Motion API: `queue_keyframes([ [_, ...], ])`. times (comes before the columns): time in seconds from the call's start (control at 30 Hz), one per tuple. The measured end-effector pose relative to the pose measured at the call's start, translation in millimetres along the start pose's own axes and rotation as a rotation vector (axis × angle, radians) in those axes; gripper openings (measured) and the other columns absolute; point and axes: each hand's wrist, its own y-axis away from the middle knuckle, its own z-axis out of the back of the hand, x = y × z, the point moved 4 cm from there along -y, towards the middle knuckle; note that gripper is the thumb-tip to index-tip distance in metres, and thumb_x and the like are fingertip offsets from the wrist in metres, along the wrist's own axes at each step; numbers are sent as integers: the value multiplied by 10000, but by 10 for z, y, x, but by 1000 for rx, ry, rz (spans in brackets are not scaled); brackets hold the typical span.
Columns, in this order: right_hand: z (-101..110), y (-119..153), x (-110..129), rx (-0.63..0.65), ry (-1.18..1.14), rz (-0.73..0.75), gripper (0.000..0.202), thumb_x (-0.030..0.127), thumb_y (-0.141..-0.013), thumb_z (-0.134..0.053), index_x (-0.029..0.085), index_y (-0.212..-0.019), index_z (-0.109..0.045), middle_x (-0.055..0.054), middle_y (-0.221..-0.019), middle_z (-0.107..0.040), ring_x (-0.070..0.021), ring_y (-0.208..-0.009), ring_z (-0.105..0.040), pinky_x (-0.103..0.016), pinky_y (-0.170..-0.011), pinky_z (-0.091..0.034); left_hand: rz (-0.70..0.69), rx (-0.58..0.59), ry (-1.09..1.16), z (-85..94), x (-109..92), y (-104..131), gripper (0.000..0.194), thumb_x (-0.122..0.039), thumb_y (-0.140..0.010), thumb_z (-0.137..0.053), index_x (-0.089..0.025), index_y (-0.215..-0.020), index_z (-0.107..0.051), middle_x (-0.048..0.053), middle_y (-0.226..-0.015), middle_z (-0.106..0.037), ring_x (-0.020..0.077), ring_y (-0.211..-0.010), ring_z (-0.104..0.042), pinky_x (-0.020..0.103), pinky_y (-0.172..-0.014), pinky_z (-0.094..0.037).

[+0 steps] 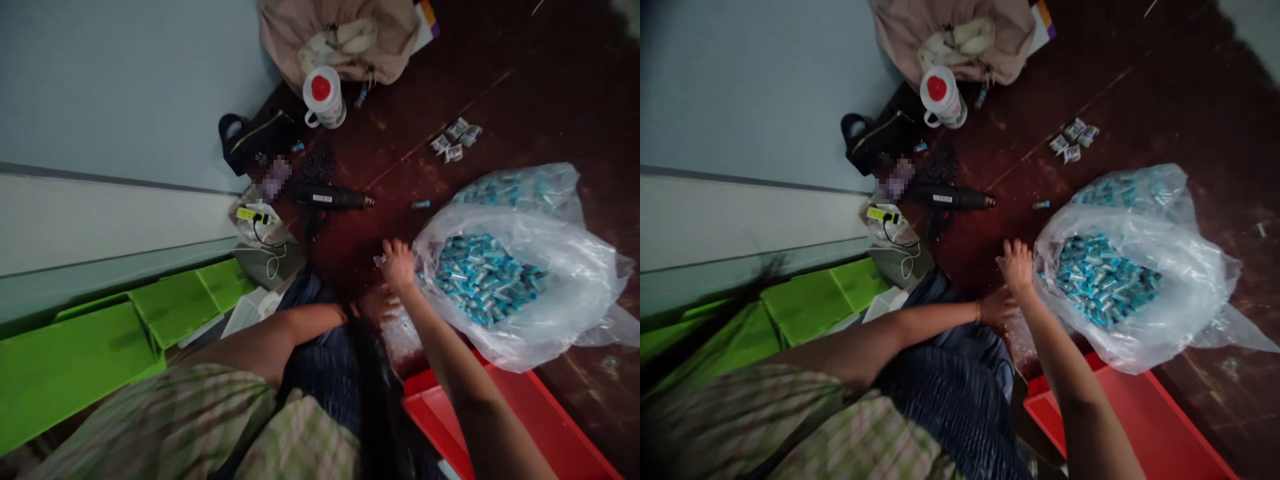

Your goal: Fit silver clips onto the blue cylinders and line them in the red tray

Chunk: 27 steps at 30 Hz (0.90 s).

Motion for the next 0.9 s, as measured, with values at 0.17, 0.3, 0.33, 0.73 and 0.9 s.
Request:
queue_keyframes([
  [0.17, -722, 471, 269, -14, -14, -42, 546, 143, -1000, -480, 320, -1463, -709, -143, -1442, -689, -326, -1194, -633, -464, -1015, -548, -160, 192, -130, 605, 614, 929, 339, -458, -993, -693, -287, -1265, -801, 123, -1393, -750, 285, -1348, -663, 513, -1192, -490],
  [0.3, -1241, 1021, 294, -168, -33, -124, 629, 107, -981, -513, 213, -1592, -611, -178, -1544, -629, -327, -1323, -605, -483, -1122, -516, -315, 260, -408, 940, 1080, 816, 344, -350, -1084, -569, -194, -1310, -777, 157, -1407, -741, 272, -1357, -648, 502, -1186, -471],
  [0.33, -1374, 1167, 343, -209, -61, -137, 616, 119, -987, -513, 215, -1588, -614, -173, -1561, -618, -329, -1349, -603, -484, -1137, -517, -358, 265, -472, 975, 1143, 726, 354, -344, -1088, -562, -188, -1329, -770, 164, -1445, -723, 278, -1387, -631, 501, -1192, -462],
  [0.73, -2874, 2530, 1136, -220, -954, -1094, 403, 250, -979, -435, 278, -1262, -722, -185, -1524, -594, -318, -1540, -520, -390, -1320, -391, -807, 568, -879, 191, 1141, 168, 635, -451, -1104, -563, -258, -1702, -468, 145, -1784, -407, 341, -1667, -334, 643, -1365, -175],
  [0.9, -3408, 2622, 1299, 20, -1218, -1321, 302, 248, -1071, -464, 252, -1198, -738, -176, -1393, -676, -312, -1416, -623, -457, -1259, -469, -834, 488, -955, 26, 1120, 100, 592, -442, -1103, -554, -251, -1662, -537, 156, -1746, -467, 358, -1662, -351, 662, -1379, -131],
])
